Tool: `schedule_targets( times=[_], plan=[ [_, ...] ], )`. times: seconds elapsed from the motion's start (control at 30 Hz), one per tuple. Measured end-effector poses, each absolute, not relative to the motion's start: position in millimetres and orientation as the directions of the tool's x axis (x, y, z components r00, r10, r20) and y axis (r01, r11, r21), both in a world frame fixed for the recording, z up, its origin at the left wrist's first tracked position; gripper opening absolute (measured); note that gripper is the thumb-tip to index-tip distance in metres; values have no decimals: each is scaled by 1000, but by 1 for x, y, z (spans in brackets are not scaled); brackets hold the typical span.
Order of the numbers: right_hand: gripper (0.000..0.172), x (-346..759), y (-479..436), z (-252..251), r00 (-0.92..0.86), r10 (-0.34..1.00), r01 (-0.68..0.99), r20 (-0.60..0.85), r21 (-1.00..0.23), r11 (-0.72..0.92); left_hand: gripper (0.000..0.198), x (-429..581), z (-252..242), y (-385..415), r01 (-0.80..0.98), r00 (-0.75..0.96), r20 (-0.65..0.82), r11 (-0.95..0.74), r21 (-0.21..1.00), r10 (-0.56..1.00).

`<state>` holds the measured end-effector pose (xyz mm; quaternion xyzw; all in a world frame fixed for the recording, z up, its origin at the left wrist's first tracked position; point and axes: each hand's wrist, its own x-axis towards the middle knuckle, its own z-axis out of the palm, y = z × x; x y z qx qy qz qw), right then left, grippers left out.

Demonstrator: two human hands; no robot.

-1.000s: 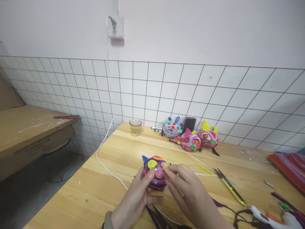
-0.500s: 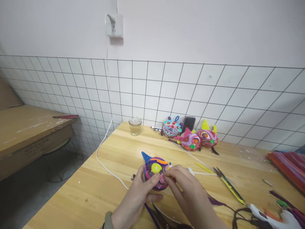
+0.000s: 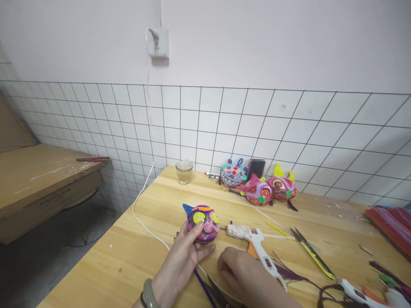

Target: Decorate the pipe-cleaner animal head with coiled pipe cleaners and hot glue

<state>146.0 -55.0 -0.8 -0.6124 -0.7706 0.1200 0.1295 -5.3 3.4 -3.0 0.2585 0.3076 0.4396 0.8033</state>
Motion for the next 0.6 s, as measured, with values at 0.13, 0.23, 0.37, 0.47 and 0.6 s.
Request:
schedule_targets(
  times=[0.13,0.23,0.37,0.47,0.6],
  plan=[
    [30,147,-57,-6,-150,989,919,-10,-370,136,28,-6,-4,5,-598,419,-265,484,639,868],
    [24,162,-61,4,-98,994,910,-54,-409,67,26,-7,-4,5,-608,421,-261,484,630,869],
    [25,200,-69,12,99,991,906,-87,-405,-126,29,-7,-3,7,-611,425,-244,475,634,872],
    [36,227,-72,4,267,959,882,-90,-379,-281,29,-7,-3,7,-614,418,-233,462,640,878],
    [29,242,-68,-18,362,921,803,-146,-453,-387,30,-6,-2,5,-606,426,-209,449,657,880]
  ],
)
